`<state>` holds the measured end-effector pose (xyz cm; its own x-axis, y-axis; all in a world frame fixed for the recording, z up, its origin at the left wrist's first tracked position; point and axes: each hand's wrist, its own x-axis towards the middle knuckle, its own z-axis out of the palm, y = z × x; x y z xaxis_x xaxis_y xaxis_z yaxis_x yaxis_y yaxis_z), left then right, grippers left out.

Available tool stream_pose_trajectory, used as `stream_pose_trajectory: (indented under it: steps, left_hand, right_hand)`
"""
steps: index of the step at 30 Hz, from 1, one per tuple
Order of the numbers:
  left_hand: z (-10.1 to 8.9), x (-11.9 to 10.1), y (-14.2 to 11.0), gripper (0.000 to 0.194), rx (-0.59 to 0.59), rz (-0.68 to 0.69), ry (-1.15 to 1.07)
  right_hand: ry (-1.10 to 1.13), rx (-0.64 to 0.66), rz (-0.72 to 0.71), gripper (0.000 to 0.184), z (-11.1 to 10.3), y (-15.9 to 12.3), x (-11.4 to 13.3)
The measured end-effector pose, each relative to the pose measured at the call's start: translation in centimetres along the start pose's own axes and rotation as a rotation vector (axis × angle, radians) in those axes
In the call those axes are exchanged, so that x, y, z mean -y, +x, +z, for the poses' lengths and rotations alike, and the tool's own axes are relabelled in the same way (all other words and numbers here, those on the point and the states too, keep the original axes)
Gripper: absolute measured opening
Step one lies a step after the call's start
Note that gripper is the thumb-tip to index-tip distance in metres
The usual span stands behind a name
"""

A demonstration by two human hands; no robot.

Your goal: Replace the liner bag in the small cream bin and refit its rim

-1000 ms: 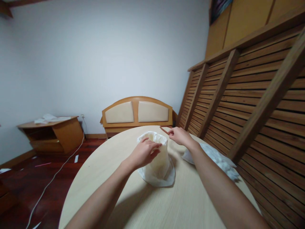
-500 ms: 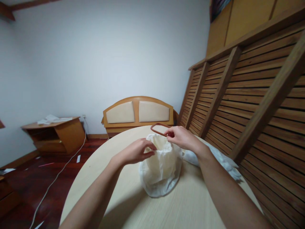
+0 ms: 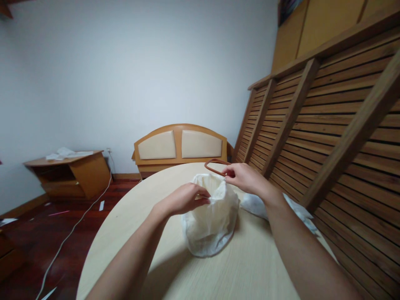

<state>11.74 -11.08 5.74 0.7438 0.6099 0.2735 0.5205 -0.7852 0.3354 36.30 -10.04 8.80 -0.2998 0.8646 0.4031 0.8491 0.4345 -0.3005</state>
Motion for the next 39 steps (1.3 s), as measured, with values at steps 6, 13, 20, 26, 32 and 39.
stream_pose_trajectory:
  steps: [6,13,20,26,32,39]
  left_hand:
    - [-2.6,0.3,-2.3,0.029,0.072,-0.121,-0.002]
    - [-2.8,-1.2,-2.1,0.030,0.086,-0.078,-0.099]
    - [-3.6,-0.8,-2.5,0.033,0.097,-0.077,-0.169]
    - [-3.9,0.9,-2.8,0.054,-0.423,-0.109,-0.124]
    - [-3.6,1.2,-2.9,0.085,-0.283,-0.143,-0.097]
    - [-3.3,-0.1,-2.6,0.089,-0.280,-0.134,0.018]
  right_hand:
    - [-0.120,0.049,0.122,0.021,-0.2,-0.3,-0.6]
    - [-0.031,0.036,0.025,0.017,-0.3,-0.3,-0.2]
    - [0.166,0.095,-0.163,0.022,-0.9,-0.9,0.8]
    - [0.164,0.022,-0.303,0.019,-1.6,-1.3,1.1]
    - [0.222,0.086,-0.441,0.017,-1.4,-1.1,0.9]
    - [0.295,0.157,-0.462,0.018,-1.3,-0.8,1.4]
